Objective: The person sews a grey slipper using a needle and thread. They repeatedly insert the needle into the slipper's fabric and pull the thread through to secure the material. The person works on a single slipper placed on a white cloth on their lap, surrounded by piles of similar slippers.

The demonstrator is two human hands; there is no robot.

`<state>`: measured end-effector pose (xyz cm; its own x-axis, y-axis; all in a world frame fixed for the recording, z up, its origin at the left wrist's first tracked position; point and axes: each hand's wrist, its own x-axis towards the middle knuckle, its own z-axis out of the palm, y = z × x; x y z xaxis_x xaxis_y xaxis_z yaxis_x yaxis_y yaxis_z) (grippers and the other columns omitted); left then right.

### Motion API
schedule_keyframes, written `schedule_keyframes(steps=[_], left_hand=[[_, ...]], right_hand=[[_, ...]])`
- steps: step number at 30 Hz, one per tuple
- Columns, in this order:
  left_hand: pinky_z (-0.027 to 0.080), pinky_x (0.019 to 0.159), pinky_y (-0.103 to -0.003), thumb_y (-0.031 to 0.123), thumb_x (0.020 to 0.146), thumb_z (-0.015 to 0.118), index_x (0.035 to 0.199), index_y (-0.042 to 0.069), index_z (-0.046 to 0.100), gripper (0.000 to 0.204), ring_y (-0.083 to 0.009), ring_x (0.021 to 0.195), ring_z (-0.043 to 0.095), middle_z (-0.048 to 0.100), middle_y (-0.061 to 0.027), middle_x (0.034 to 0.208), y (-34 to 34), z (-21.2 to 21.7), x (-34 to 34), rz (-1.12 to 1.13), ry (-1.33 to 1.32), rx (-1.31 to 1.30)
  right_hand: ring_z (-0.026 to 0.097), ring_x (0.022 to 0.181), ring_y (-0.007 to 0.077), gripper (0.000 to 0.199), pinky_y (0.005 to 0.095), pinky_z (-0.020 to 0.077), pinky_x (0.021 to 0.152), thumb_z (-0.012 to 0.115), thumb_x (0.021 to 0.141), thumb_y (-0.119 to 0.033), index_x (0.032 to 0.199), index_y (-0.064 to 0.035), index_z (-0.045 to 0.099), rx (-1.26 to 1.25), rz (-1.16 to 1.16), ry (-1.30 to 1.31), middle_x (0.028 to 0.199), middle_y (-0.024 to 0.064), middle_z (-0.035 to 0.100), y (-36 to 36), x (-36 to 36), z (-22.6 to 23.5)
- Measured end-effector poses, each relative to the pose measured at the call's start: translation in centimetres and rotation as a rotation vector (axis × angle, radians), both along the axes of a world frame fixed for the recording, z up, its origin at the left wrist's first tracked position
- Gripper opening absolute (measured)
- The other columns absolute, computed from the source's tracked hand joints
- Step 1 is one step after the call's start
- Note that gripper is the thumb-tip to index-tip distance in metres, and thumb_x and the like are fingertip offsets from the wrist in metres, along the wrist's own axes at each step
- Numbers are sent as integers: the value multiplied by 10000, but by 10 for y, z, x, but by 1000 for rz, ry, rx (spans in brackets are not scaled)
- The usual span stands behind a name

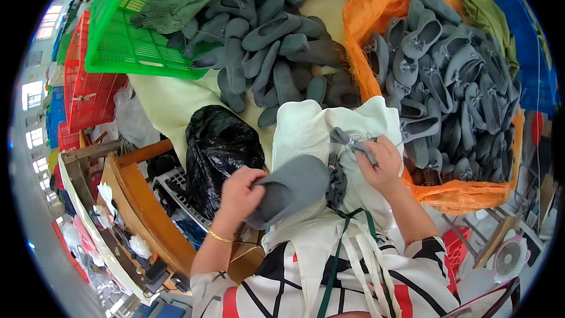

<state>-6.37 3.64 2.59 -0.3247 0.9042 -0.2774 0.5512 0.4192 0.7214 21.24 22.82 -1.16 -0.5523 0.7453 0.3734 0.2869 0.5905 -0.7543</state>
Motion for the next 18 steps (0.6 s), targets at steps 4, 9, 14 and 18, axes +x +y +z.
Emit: schedule_keyframes(steps=[4, 9, 14, 18], left_hand=[[499, 709, -386, 149, 749, 754, 953, 48, 665, 245, -317, 828, 613, 626, -108, 864, -18, 6, 49, -33, 605, 176], [498, 681, -404, 221, 808, 751, 913, 40, 663, 228, -337, 771, 610, 634, -114, 860, -35, 16, 68, -48, 342, 74], [529, 805, -318, 180, 917, 701, 1184, -29, 607, 352, -188, 880, 660, 689, -84, 1024, -44, -17, 101, 376, -687, -23], [440, 978, -278, 94, 916, 679, 1280, -37, 536, 412, -141, 1076, 583, 625, -58, 1169, -34, -34, 107, 523, -1236, -30]], right_hand=[[532, 629, 219, 199, 317, 418, 548, 747, 756, 2, 933, -13, 658, -82, -30, 30, 720, 81, 557, -7, 1, 6], [539, 709, 95, 101, 240, 436, 637, 689, 876, -29, 958, -1, 637, -371, -117, 105, 807, 5, 586, -31, 12, 10], [499, 767, 6, 94, 178, 413, 683, 655, 948, -77, 1018, -24, 622, -792, -114, 282, 869, -65, 572, -68, 12, 7], [565, 786, 55, 137, 229, 468, 699, 658, 936, -107, 1000, 14, 644, -1062, -126, 338, 868, -11, 603, -90, -1, 11]])
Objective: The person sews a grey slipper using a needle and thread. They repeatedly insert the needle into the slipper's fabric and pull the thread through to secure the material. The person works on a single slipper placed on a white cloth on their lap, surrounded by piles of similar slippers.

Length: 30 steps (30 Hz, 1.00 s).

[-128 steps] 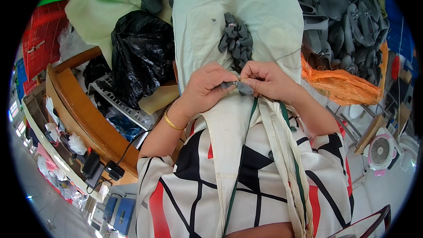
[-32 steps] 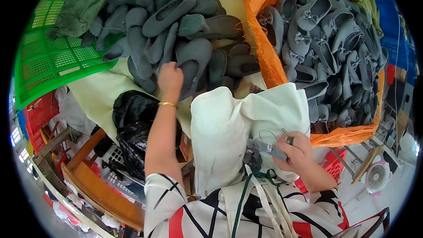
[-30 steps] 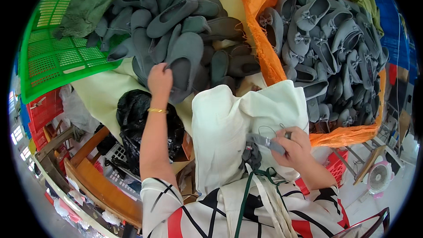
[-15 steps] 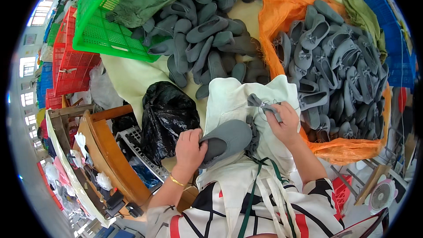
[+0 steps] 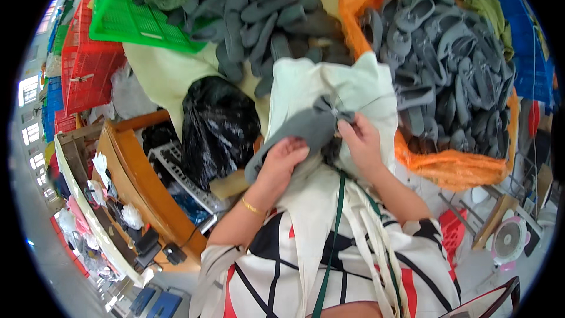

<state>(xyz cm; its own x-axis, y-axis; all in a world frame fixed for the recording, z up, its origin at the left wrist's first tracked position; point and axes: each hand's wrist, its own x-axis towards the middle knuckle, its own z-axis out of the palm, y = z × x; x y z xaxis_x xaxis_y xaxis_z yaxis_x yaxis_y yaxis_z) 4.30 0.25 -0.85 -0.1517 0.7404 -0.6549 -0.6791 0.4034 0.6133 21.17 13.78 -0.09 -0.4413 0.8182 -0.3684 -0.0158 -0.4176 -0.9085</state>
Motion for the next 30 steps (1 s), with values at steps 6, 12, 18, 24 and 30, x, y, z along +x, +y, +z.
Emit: schedule_keyframes(steps=[6, 12, 18, 24, 30], left_hand=[[468, 899, -270, 92, 897, 716, 1145, 20, 599, 284, -128, 973, 602, 646, -33, 1075, 6, -2, 13, 207, -76, 80], [501, 767, -265, 112, 919, 701, 1009, 56, 657, 114, -111, 830, 623, 681, -27, 921, 23, 7, 15, 286, 21, -21], [507, 746, -259, 155, 945, 676, 972, 36, 671, 123, -111, 777, 630, 695, -30, 884, 25, -10, 10, 215, -10, -50], [517, 741, -248, 176, 960, 662, 986, 25, 661, 154, -112, 779, 633, 693, -44, 903, 27, -14, 7, 167, -29, -68], [544, 764, -271, 205, 976, 647, 1049, 23, 644, 196, -129, 829, 649, 691, -52, 973, 39, -15, 12, 255, -142, 45]], right_hand=[[607, 693, 230, 177, 346, 493, 645, 701, 872, -141, 974, -7, 646, 583, 559, -208, 821, 98, 629, -30, -5, 2], [638, 754, 257, 172, 343, 511, 679, 677, 887, -128, 1023, -24, 657, 611, 530, -208, 843, 111, 644, -20, 6, 8], [642, 777, 137, 371, 302, 544, 747, 595, 929, -51, 1292, -11, 528, -69, -29, 114, 855, 66, 644, 19, 57, 18], [626, 772, 148, 130, 291, 551, 872, 589, 933, 14, 1061, 26, 605, -80, -809, 317, 798, 65, 625, 95, 243, 9], [599, 789, 199, 100, 362, 524, 976, 552, 942, -15, 851, 8, 586, 18, -1426, 90, 836, 64, 617, 39, 500, -36]])
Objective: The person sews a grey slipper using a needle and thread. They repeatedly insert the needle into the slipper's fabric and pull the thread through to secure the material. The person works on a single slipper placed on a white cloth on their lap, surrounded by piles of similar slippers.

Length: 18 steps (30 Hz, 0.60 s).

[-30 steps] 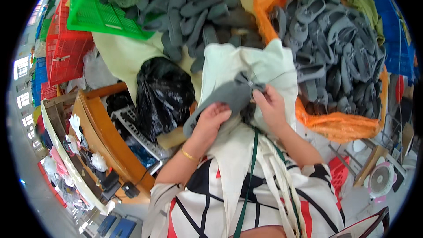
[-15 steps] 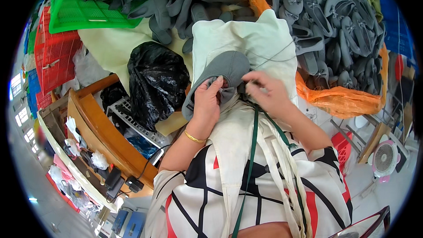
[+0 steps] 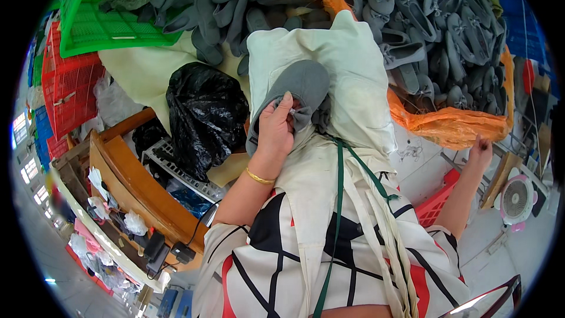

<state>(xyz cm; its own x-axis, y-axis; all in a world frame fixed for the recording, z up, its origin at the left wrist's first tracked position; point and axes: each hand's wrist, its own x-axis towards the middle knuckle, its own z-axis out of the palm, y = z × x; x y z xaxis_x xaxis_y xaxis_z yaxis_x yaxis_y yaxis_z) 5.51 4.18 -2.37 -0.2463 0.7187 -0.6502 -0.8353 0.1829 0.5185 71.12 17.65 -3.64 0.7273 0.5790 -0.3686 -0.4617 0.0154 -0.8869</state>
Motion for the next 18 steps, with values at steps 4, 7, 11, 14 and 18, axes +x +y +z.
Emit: schedule_keyframes(steps=[4, 7, 11, 14, 18], left_hand=[[548, 769, -275, 195, 973, 651, 1059, 14, 642, 201, -139, 851, 656, 691, -56, 973, 5, 11, 7, 47, 13, -48], [550, 760, -274, 167, 955, 672, 1060, 11, 642, 191, -141, 848, 657, 690, -55, 978, 10, 13, 9, 6, 7, -30], [554, 745, -276, 114, 914, 715, 1062, 11, 645, 193, -145, 834, 659, 689, -51, 976, 11, 7, 11, 9, 127, -99], [556, 738, -280, 77, 889, 730, 1051, 13, 654, 190, -147, 821, 660, 691, -49, 953, 19, 8, 15, 10, 149, -112], [553, 733, -284, 44, 870, 727, 1019, 19, 668, 162, -146, 810, 661, 695, -47, 915, 20, 10, 13, 12, 136, -136]], right_hand=[[603, 874, 197, 113, 339, 510, 847, 550, 939, -73, 916, 10, 623, -288, -237, -449, 896, 73, 637, -33, -55, 4], [643, 883, 200, 171, 305, 515, 772, 587, 922, -102, 1031, 23, 624, -302, 13, -592, 928, 84, 655, -58, -33, -36], [635, 797, 152, 161, 256, 530, 719, 653, 932, -138, 1032, -13, 635, -196, 382, -350, 877, 66, 651, -20, -198, -25], [585, 637, 100, 149, 237, 502, 589, 633, 976, -191, 1053, -64, 641, -142, 772, -227, 765, 21, 617, -9, -303, -12], [517, 551, 51, 125, 207, 435, 531, 628, 976, -183, 1053, -88, 653, -224, 1398, -74, 691, -39, 568, -30, -425, 37]])
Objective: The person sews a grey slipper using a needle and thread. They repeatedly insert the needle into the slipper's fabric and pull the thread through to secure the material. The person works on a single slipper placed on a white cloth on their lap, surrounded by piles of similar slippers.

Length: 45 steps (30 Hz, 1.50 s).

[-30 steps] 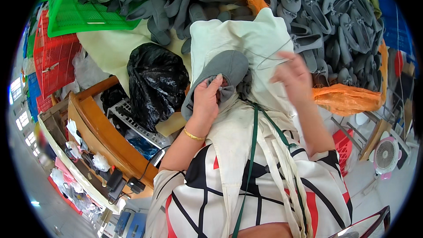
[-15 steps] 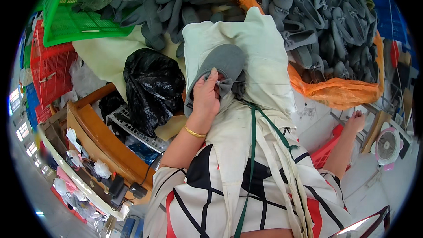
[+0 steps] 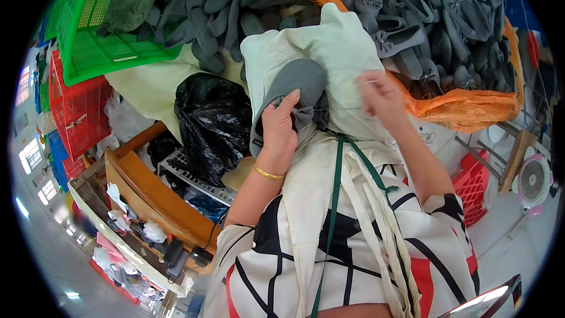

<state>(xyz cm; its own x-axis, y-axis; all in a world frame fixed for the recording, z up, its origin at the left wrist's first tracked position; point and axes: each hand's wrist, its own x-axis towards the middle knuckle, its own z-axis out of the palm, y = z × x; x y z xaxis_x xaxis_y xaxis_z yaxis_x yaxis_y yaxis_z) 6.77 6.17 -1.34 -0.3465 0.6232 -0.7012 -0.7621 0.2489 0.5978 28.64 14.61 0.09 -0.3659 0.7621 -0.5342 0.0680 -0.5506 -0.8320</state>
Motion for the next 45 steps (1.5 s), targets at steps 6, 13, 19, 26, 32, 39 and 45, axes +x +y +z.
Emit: schedule_keyframes(steps=[6, 13, 19, 26, 32, 39, 45], left_hand=[[525, 808, -289, 26, 850, 734, 1080, 3, 660, 243, -161, 889, 659, 703, -66, 1010, -5, -4, -8, -39, -65, -7], [524, 799, -286, 20, 844, 738, 1062, 13, 671, 228, -157, 875, 658, 706, -59, 982, -6, -5, -5, -17, -53, 6], [526, 795, -283, 17, 841, 739, 1060, 17, 672, 229, -158, 866, 661, 707, -57, 980, -7, -8, -6, -16, -52, 10], [524, 818, -284, 13, 838, 741, 1072, 14, 672, 244, -161, 884, 663, 709, -63, 997, -8, -5, -5, -38, -52, -7], [521, 810, -281, 44, 852, 744, 1055, 13, 675, 217, -156, 893, 657, 707, -60, 1001, -8, -1, 0, -45, -16, 53], [512, 782, -276, 74, 872, 729, 996, 28, 678, 142, -137, 855, 638, 695, -36, 957, -10, -8, -10, -39, -65, -3], [514, 760, -277, 91, 900, 681, 904, 35, 691, 57, -129, 832, 640, 696, -41, 913, -5, -4, -8, -23, -26, -48]], right_hand=[[530, 590, 74, 144, 256, 442, 562, 588, 947, -128, 1035, -31, 648, 133, 318, -71, 697, 22, 601, -17, -64, 6], [466, 566, 28, 131, 227, 375, 508, 578, 950, -86, 1047, -19, 634, 227, 351, -112, 674, -34, 544, -19, -69, -4], [512, 595, 88, 167, 265, 427, 566, 578, 909, -112, 1024, -9, 642, 219, 361, -139, 700, 43, 591, -17, -70, -4], [546, 613, 126, 181, 293, 463, 599, 581, 878, -136, 965, 13, 635, 60, 404, -169, 698, 69, 617, -7, -73, 7], [477, 570, 48, 97, 250, 401, 521, 566, 943, -107, 964, -19, 602, 155, 398, -115, 667, -15, 547, -9, -78, 0], [513, 668, 91, 101, 260, 446, 632, 560, 951, -85, 1028, -30, 594, 429, 361, -100, 771, 18, 583, -22, -74, -14], [567, 699, 145, 130, 281, 480, 684, 576, 940, -83, 1063, -49, 600, 510, 361, -121, 817, 77, 624, -24, -73, -16]])
